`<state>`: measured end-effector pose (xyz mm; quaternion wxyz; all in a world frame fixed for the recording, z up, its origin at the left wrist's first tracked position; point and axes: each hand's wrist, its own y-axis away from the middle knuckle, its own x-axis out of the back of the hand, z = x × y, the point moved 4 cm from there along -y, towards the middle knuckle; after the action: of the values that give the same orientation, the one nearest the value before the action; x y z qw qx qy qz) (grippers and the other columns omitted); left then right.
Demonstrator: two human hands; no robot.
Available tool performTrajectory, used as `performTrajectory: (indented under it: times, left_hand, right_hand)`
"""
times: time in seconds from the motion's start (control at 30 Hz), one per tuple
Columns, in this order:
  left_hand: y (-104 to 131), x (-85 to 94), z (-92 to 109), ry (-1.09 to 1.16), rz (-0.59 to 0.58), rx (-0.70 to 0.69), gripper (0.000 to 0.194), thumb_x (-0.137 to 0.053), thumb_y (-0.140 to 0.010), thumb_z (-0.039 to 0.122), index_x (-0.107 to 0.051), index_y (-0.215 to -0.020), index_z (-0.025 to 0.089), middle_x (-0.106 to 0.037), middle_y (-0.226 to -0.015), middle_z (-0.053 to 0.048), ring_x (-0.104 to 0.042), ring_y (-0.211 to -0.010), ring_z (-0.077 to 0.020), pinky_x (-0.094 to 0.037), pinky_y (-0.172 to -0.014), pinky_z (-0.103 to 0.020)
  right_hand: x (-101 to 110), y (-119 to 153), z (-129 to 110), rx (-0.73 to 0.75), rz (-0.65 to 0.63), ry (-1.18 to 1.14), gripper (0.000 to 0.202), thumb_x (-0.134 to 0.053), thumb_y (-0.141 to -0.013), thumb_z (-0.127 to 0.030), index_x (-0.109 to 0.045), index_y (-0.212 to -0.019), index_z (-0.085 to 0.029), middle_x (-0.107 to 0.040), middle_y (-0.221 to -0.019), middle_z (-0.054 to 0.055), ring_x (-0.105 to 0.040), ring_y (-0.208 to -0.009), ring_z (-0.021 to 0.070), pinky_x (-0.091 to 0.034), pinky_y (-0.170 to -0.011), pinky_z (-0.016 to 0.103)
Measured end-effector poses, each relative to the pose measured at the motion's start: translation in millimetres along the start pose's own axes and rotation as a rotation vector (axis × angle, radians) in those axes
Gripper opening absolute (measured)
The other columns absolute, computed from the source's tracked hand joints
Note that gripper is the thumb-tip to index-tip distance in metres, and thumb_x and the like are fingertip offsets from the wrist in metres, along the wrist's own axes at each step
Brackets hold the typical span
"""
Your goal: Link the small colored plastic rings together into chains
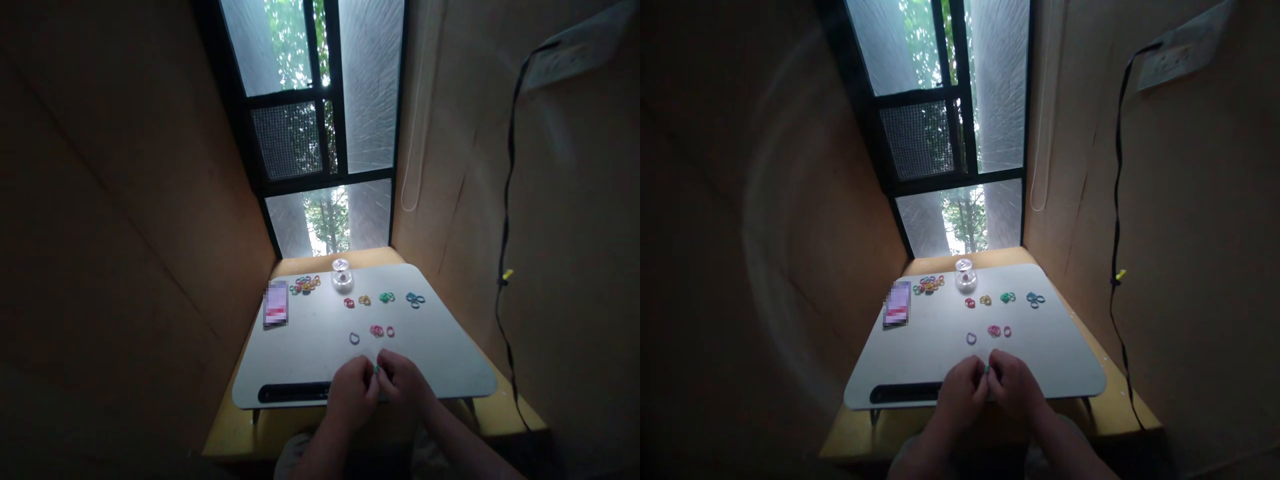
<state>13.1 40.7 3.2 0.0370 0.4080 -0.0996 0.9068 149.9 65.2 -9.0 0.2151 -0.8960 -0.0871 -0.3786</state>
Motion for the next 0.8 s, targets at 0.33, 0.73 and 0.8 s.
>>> performTrajectory:
  times: [0.33, 0.73, 0.8]
  left_hand:
    - [-5.2, 1.1, 0.1, 0.003, -0.043, 0.017, 0.014, -0.051, -0.086, 0.030, -0.053, -0.076, 0.020, -0.054, -0.070, 0.000, -0.044, -0.063, -0.0138, -0.024, -0.058, -0.029]
    - [-5.7, 0.3, -3.6, 0.020, -0.073, -0.008, 0.012, -0.051, -0.085, 0.029, -0.055, -0.078, 0.021, -0.057, -0.073, -0.001, -0.045, -0.066, -0.0148, -0.026, -0.060, -0.029]
    - [-4.9, 0.7, -2.8, 0.027, -0.067, -0.019, 0.012, -0.051, -0.085, 0.029, -0.054, -0.077, 0.021, -0.057, -0.073, -0.001, -0.046, -0.066, -0.0148, -0.026, -0.060, -0.029]
  right_hand:
    - [1.3, -3.5, 0.2, -0.033, -0.031, -0.008, 0.011, -0.045, -0.078, -0.019, -0.043, -0.068, -0.021, -0.049, -0.062, -0.002, -0.045, -0.058, 0.0133, -0.031, -0.056, 0.025]
    - [-0.8, -5.3, 1.9, -0.023, -0.033, -0.021, 0.010, -0.046, -0.077, -0.020, -0.044, -0.068, -0.021, -0.047, -0.060, -0.003, -0.044, -0.056, 0.0129, -0.031, -0.055, 0.025]
    - [-0.6, -4.6, 1.5, -0.023, -0.033, -0.018, 0.010, -0.046, -0.078, -0.020, -0.043, -0.068, -0.021, -0.047, -0.060, -0.003, -0.044, -0.056, 0.0130, -0.031, -0.055, 0.025]
